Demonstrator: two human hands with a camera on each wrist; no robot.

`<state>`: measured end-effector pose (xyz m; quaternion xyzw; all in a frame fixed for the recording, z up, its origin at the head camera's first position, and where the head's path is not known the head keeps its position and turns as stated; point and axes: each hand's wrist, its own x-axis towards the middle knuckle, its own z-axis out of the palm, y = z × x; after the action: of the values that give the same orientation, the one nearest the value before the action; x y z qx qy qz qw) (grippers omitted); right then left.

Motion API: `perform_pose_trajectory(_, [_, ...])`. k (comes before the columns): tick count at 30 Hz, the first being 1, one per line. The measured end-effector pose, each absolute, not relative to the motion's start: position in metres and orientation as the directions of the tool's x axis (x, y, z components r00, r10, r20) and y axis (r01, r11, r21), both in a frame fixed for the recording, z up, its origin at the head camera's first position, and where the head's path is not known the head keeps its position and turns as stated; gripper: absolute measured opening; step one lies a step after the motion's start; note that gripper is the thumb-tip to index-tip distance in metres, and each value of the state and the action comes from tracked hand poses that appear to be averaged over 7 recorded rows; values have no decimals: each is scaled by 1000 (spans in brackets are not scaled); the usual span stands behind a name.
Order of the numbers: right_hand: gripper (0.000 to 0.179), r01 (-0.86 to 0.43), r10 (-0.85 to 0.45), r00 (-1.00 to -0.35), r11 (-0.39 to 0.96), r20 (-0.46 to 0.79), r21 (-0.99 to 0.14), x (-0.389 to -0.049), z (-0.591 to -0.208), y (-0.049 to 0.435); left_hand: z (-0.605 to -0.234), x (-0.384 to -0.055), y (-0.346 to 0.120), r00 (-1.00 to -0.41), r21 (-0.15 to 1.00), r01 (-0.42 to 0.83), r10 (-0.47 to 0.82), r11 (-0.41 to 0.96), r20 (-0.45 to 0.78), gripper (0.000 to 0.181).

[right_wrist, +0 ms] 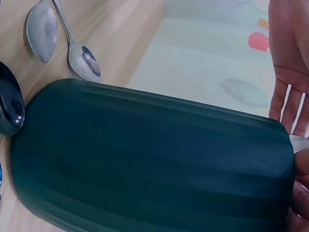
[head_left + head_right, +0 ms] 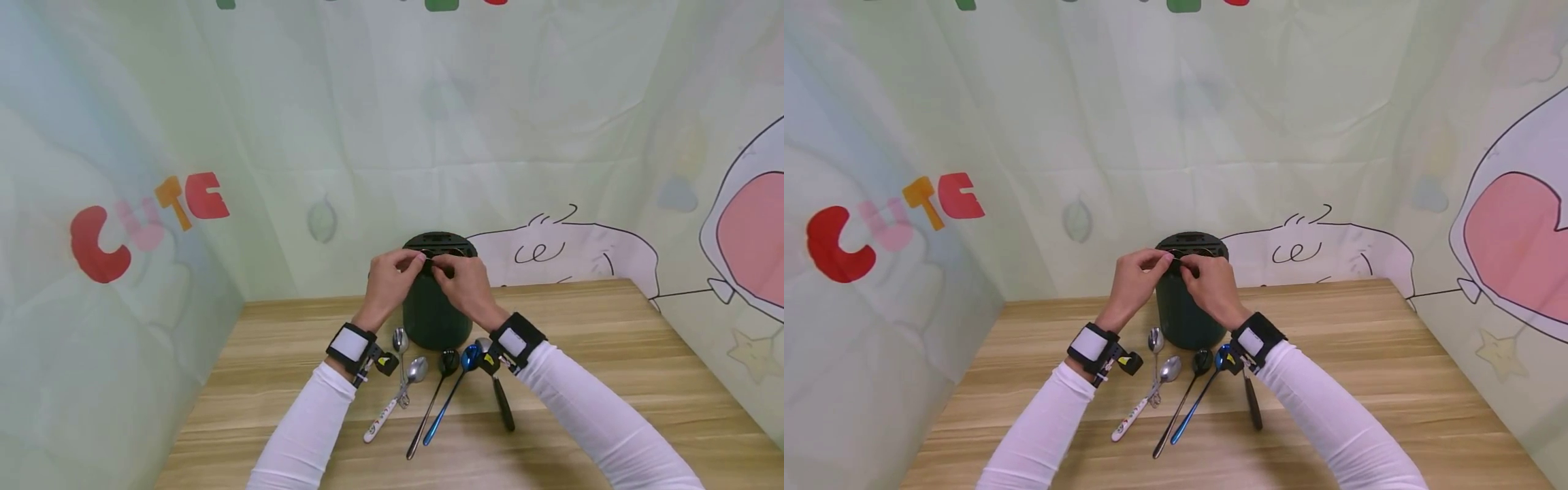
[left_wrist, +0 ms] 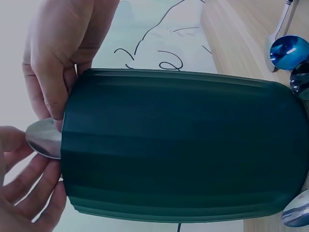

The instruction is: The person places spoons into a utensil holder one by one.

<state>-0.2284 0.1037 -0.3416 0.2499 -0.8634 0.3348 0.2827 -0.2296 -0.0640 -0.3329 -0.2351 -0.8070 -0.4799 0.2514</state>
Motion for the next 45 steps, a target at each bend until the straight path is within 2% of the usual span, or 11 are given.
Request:
perform_pose_trajectory(6, [22, -639, -316, -716, 656, 622, -402, -231, -340, 104, -337, -234, -66, -752, 625, 627, 151, 465, 642, 16])
perform_pose_trajectory(15, [27, -637, -298, -722, 637, 624, -433, -231, -345, 107, -340, -235, -68, -759, 625, 620, 163, 474, 630, 17])
perform_pose_trajectory(22, [32, -708, -265, -602, 615, 754, -349, -226, -331, 113, -324, -226, -71, -697, 562, 681, 179, 470, 695, 24])
perform_pose_trajectory(28, [51, -769, -265, -480, 586, 836, -256, -208, -307, 121, -307, -203, -75, -614, 471, 738, 191, 483, 766, 32])
perform_pose_trajectory(32, [64, -786, -287, -439, 582, 851, -208, -193, -294, 127, -301, -185, -78, -584, 412, 752, 232, 515, 778, 44])
perform_pose_trajectory(37, [68, -817, -330, -383, 558, 863, -149, -175, -291, 133, -301, -165, -81, -556, 297, 747, 315, 594, 769, 63])
perform_pose_trajectory(45, [72, -869, -434, -344, 482, 832, -108, -149, -301, 140, -320, -135, -85, -571, 189, 719, 413, 669, 710, 77])
